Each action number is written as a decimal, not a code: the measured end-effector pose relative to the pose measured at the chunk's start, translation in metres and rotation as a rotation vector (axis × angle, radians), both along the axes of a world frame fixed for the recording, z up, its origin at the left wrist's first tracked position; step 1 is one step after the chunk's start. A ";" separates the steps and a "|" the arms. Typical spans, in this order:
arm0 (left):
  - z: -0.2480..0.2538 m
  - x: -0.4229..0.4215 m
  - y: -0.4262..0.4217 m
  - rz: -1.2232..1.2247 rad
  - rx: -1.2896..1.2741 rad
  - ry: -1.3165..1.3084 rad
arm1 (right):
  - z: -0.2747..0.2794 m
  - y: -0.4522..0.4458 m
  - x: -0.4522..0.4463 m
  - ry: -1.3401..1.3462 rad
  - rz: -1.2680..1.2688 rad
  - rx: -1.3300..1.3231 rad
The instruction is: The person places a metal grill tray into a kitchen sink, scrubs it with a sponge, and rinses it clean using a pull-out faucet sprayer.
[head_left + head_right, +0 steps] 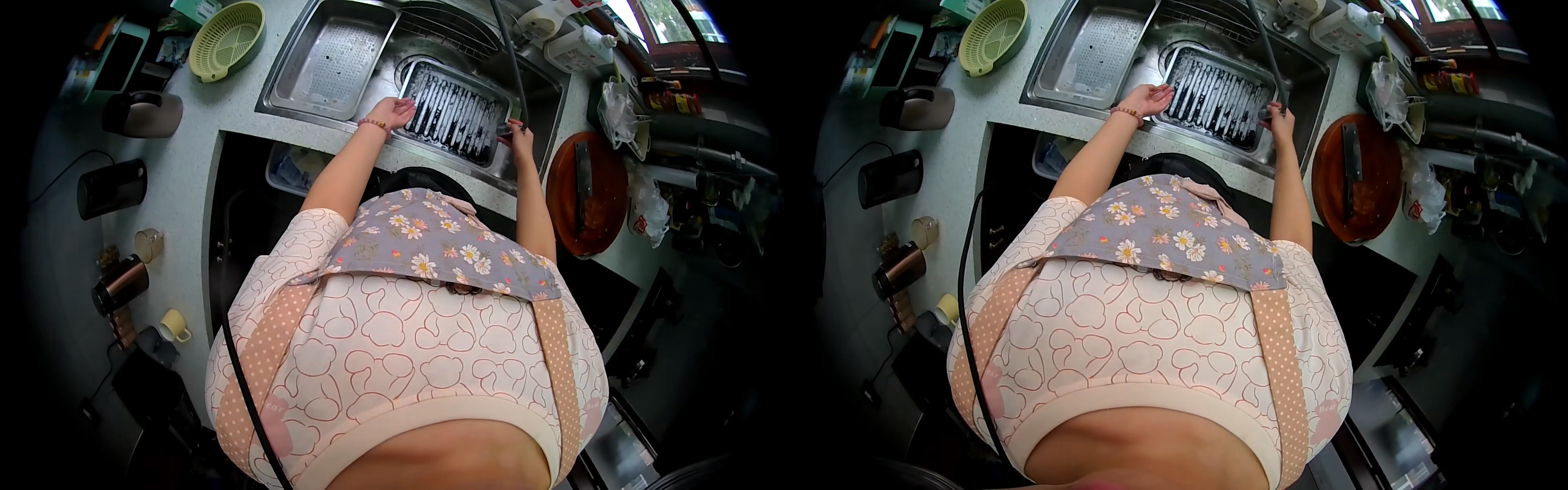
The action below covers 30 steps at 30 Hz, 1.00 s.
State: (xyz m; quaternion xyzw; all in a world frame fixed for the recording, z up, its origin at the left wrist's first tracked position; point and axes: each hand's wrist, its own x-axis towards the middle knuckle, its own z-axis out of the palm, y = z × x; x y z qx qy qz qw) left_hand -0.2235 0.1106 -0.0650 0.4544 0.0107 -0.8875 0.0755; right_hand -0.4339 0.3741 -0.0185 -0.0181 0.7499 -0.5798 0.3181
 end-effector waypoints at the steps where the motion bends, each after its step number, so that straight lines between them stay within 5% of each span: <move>1: 0.005 0.000 0.001 -0.011 -0.009 -0.005 | -0.002 0.000 0.000 -0.011 0.012 0.009; 21: 0.010 0.001 0.002 -0.009 -0.015 -0.033 | -0.004 -0.002 0.012 -0.137 0.146 0.154; 30: 0.002 0.001 0.001 -0.014 -0.004 -0.033 | -0.013 -0.005 0.019 0.478 0.332 0.588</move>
